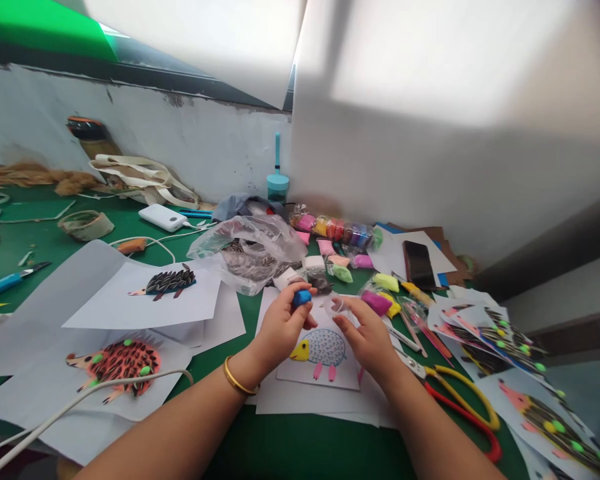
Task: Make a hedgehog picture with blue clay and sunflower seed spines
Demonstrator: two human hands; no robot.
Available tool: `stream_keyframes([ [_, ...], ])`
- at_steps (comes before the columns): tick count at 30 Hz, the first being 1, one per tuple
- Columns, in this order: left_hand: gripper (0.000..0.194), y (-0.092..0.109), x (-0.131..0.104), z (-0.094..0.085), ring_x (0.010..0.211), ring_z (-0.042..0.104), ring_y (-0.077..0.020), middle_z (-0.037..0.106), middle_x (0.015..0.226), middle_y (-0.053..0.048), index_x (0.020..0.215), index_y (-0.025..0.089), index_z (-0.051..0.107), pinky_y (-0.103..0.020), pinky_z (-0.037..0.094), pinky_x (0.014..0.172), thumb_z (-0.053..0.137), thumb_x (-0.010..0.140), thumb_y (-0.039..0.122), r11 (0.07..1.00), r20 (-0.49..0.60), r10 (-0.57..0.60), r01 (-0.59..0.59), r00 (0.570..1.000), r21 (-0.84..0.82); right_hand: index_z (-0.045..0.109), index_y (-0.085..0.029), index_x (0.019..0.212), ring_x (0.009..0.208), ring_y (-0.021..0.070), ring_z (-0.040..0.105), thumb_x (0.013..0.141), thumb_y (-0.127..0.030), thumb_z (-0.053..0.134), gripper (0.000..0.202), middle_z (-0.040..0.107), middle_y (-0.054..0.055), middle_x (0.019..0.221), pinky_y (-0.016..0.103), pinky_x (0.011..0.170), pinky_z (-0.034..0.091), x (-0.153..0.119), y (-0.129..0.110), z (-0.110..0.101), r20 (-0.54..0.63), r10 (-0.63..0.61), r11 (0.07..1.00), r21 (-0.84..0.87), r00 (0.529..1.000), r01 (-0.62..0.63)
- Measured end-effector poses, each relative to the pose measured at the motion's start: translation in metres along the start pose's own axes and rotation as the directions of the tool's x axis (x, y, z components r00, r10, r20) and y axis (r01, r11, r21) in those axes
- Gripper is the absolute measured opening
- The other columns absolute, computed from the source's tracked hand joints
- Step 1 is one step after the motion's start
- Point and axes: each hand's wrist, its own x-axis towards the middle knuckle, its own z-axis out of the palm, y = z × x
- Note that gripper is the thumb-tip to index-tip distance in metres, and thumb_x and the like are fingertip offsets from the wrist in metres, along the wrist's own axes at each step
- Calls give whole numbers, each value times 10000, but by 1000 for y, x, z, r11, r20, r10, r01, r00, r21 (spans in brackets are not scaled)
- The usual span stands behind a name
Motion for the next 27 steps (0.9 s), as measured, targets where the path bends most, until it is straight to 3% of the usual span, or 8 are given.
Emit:
stream_keyframes([
  [5, 356, 4, -2, -4, 589, 505, -81, 565, 798, 18, 1136, 207, 515, -231, 445, 571, 609, 884, 439, 1000, 11, 3, -2, 1000, -19, 643, -216, 1140, 1027, 256, 657, 945, -468, 535, 336, 709, 92, 1108, 387, 888, 519, 0, -3, 2, 11, 1, 1000, -8, 1000, -1],
  [7, 302, 5, -2, -6, 578, 461, -84, 506, 683, 40, 958, 193, 537, -226, 409, 559, 600, 884, 479, 999, 8, 7, -8, 1000, 41, 645, -215, 1136, 1018, 258, 658, 945, -466, 535, 334, 712, 95, 1101, 393, 889, 520, 0, -3, 3, 24, -7, 1000, -3, 1000, 7],
  [11, 439, 6, -2, -8, 552, 391, -94, 425, 597, 33, 695, 186, 461, -242, 362, 519, 445, 951, 542, 991, -56, 34, -26, 998, 133, 636, -222, 1164, 1057, 263, 645, 948, -452, 536, 331, 704, 98, 1139, 413, 928, 507, -1, -4, 4, 48, -37, 999, 8, 998, 36],
  [15, 328, 7, -3, -9, 725, 532, -132, 578, 815, -16, 992, 210, 585, -269, 481, 646, 559, 903, 526, 980, -81, 166, -156, 983, 121, 627, -230, 1191, 1070, 267, 635, 953, -449, 532, 337, 695, 101, 1159, 424, 929, 505, -2, -6, 4, 74, -46, 999, 1, 996, 47],
  [18, 395, 8, -4, -8, 962, 603, -172, 592, 1152, -76, 1284, 260, 530, -321, 528, 829, 539, 936, 447, 966, -39, 244, -239, 969, 100, 630, -230, 1182, 1066, 266, 630, 953, -447, 537, 329, 697, 99, 1151, 429, 920, 503, -1, -6, 3, 63, -39, 999, -17, 997, 40],
  [20, 372, 8, -4, -6, 994, 624, -175, 575, 1206, -84, 1312, 270, 521, -331, 538, 852, 517, 958, 381, 963, -30, 263, -261, 964, 62, 635, -232, 1180, 1062, 257, 627, 964, -427, 525, 311, 700, 91, 1145, 424, 916, 497, 0, -6, 3, 75, -52, 998, -19, 996, 54],
  [23, 443, 6, -4, -2, 854, 657, -152, 626, 1047, -47, 1292, 269, 481, -271, 553, 698, 646, 887, 335, 964, -38, 259, -261, 965, -53, 647, -235, 1167, 1047, 248, 625, 976, -410, 509, 293, 708, 82, 1126, 417, 906, 493, 1, -6, 2, 94, -67, 997, -22, 993, 70],
  [27, 289, 7, -6, 0, 842, 658, -148, 649, 975, -40, 1062, 210, 566, -237, 534, 660, 717, 830, 290, 972, -44, 235, -236, 971, -13, 646, -240, 1181, 1059, 256, 620, 963, -433, 532, 312, 704, 80, 1137, 426, 914, 490, 1, -7, 3, 109, -63, 997, -28, 992, 67],
])
